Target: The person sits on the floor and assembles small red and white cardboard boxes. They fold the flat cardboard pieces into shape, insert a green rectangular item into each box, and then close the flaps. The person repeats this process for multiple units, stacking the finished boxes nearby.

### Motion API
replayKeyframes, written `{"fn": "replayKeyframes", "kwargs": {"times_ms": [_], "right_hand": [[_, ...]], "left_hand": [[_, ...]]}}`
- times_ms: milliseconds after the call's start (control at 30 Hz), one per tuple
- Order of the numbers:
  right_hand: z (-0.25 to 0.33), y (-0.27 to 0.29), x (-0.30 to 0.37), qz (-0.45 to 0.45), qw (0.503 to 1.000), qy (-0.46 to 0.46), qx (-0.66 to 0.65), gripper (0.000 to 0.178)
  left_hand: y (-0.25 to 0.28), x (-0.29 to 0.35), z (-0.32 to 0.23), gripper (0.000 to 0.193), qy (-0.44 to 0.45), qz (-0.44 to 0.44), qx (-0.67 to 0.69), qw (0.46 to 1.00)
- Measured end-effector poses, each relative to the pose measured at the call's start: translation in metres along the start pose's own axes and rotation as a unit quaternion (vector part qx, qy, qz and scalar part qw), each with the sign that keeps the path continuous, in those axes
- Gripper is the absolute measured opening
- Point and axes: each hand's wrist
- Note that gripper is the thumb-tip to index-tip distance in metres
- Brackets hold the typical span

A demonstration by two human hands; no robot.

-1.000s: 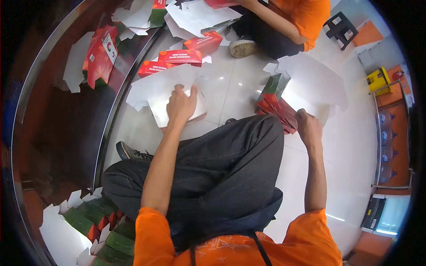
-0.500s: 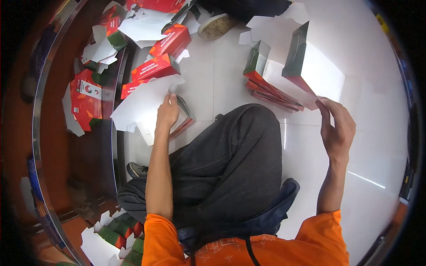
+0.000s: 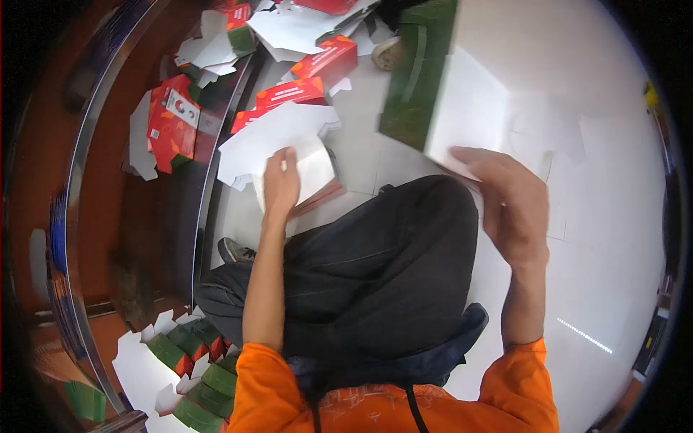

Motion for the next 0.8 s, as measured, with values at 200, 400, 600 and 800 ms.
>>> {"fn": "replayKeyframes", "kwargs": {"times_ms": [200,400,600,800], "right_hand": [[0.056,-0.078,-0.079,0.117,0.982,0.13,-0.076,0.042],[0.091,-0.22,-0.089,0.202,0.943,0.22,-0.149,0.042],[0.076,-0.253,-0.053,0.349,0.93,0.11,-0.029,0.038],[0.082,-0.249,-0.05,0.378,0.922,0.079,0.037,0.033]], "left_hand": [[0.042,0.049,0.074,0.039,0.076,-0.145,0.047,0.985],[-0.019,0.033,0.151,0.035,0.078,-0.007,-0.001,0.997],[-0.018,0.036,0.141,0.041,0.1,-0.109,0.226,0.963],[0.032,0.045,0.105,0.037,0.176,-0.077,0.307,0.932]]}}
Point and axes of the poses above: each hand's wrist, its own x-axis away from the middle knuckle, its own y-axis out of the back of the hand, z = x × y, and after that the axes turned 7 degrees about z, right-handed
